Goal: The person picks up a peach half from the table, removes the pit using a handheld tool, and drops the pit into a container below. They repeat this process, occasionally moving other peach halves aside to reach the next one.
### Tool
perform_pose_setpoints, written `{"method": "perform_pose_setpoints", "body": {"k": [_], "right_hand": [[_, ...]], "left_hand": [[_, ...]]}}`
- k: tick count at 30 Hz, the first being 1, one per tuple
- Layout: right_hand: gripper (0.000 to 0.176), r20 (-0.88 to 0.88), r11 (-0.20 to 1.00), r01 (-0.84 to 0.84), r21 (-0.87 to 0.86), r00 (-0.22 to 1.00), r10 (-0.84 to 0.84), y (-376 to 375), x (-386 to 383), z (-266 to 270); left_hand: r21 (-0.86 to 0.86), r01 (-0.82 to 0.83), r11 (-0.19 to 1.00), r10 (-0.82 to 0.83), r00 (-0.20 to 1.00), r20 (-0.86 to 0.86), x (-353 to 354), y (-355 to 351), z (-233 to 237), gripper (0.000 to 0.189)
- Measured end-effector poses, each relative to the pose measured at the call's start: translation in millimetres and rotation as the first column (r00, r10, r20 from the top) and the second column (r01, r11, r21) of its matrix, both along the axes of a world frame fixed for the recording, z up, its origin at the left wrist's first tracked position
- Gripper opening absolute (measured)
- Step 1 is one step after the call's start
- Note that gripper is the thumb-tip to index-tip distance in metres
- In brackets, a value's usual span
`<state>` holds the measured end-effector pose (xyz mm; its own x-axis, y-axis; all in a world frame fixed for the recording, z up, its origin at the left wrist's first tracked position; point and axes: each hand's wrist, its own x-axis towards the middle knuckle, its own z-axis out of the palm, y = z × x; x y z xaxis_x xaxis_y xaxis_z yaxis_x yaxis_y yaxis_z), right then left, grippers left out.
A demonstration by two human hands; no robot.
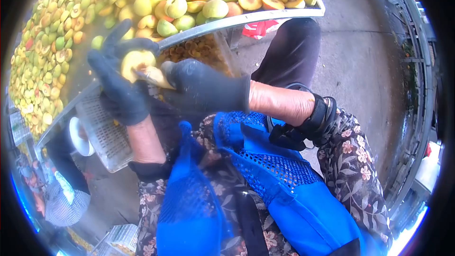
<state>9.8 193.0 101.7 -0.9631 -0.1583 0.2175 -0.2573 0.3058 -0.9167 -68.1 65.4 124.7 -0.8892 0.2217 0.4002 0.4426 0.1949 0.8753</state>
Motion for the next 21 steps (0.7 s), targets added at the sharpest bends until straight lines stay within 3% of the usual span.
{"method": "perform_pose_setpoints", "body": {"k": [2, 3, 5, 6, 9, 12, 15, 18, 20, 21], "right_hand": [[0.025, 0.051, 0.995, -0.036, -0.098, 0.998, 0.041, 2, 2, 6], [0.024, 0.076, 0.988, -0.047, -0.149, 0.995, 0.059, 3, 4, 7], [0.023, -0.065, 0.997, 0.023, 0.08, 0.998, -0.018, 2, 5, -7], [0.023, -0.144, 0.979, 0.068, 0.19, 0.989, -0.04, 2, 4, -10], [0.024, 0.046, 0.968, -0.125, -0.216, 0.989, 0.138, 5, -1, -1], [0.026, -0.13, 0.969, -0.032, 0.246, 0.989, 0.066, 13, 0, -1], [0.027, -0.171, 0.993, -0.002, 0.119, 0.985, 0.023, 11, 0, -12], [0.024, 0.221, 0.944, -0.215, -0.249, 0.937, 0.271, 18, -5, 2], [0.022, 0.096, 0.978, -0.183, 0.103, 0.98, 0.174, 19, -4, -6], [0.021, 0.024, 0.951, -0.14, 0.277, 0.99, 0.139, 20, -2, -10]], "left_hand": [[0.207, 0.137, 0.969, -0.184, 0.955, 0.232, -3, -9, 5, 0.059], [0.122, 0.169, 0.978, -0.195, 0.948, 0.251, -4, -7, 12, 0.06], [-0.045, 0.235, 0.971, -0.212, 0.931, 0.297, -5, 0, 28, 0.062], [-0.048, 0.206, 0.977, -0.182, 0.935, 0.305, -5, 4, 31, 0.067], [0.307, 0.275, 0.911, -0.379, 0.853, 0.358, -15, -10, 17, 0.069], [0.367, 0.251, 0.895, -0.382, 0.857, 0.346, -13, -8, 5, 0.072], [0.21, 0.11, 0.972, -0.175, 0.93, 0.322, -2, 3, 11, 0.07], [0.131, 0.152, 0.98, -0.174, 0.97, 0.169, -6, -6, -7, 0.064], [0.08, 0.178, 0.981, -0.183, 0.981, 0.062, -10, -11, -22, 0.06], [0.102, 0.205, 0.973, -0.214, 0.973, 0.091, -9, -9, -22, 0.056]]}}
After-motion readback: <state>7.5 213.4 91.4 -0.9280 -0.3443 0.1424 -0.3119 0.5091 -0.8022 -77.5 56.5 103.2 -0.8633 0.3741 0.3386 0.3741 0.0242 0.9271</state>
